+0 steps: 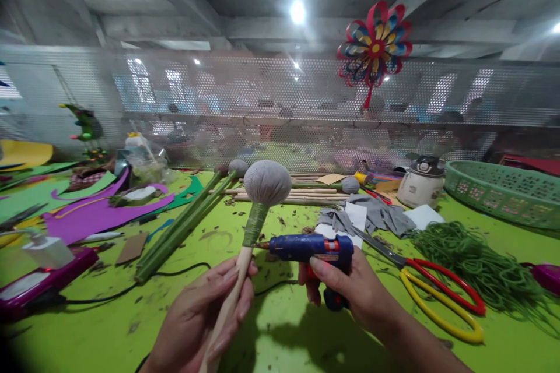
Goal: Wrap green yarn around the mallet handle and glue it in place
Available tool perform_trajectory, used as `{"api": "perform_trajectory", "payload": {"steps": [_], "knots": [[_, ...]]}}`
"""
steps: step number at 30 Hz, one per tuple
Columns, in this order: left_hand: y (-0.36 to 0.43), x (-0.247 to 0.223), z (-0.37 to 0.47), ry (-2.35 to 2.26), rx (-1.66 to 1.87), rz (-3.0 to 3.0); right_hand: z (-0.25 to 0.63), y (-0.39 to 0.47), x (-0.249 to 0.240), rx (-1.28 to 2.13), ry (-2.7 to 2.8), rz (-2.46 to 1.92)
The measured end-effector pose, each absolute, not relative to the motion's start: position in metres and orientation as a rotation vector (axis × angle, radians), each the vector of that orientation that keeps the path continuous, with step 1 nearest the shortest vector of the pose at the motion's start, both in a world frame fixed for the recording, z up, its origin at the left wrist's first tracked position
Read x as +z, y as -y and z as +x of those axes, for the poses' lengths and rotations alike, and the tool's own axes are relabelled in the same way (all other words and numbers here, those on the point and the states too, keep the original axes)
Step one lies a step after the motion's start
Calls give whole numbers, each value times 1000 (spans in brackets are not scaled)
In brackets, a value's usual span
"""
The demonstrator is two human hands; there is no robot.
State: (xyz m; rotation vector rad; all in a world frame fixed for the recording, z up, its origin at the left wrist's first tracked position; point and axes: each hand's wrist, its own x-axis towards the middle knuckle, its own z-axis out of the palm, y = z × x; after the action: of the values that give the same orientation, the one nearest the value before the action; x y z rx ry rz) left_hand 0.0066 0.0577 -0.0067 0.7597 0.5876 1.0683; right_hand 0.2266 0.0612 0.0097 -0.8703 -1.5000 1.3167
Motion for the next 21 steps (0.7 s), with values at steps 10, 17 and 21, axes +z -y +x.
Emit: {"api": "perform_trajectory", "payload": {"steps": [10,17,21], "knots": [[-55,-3,8,-609,1033,779,216,-63,7,1242,1522,-911],[-57,-3,4,-557,1066,740,226,-67,6,1295,1563,-894],[-56,-2,4,-557,1101,746,225,-67,7,1267,1550,-857]]}}
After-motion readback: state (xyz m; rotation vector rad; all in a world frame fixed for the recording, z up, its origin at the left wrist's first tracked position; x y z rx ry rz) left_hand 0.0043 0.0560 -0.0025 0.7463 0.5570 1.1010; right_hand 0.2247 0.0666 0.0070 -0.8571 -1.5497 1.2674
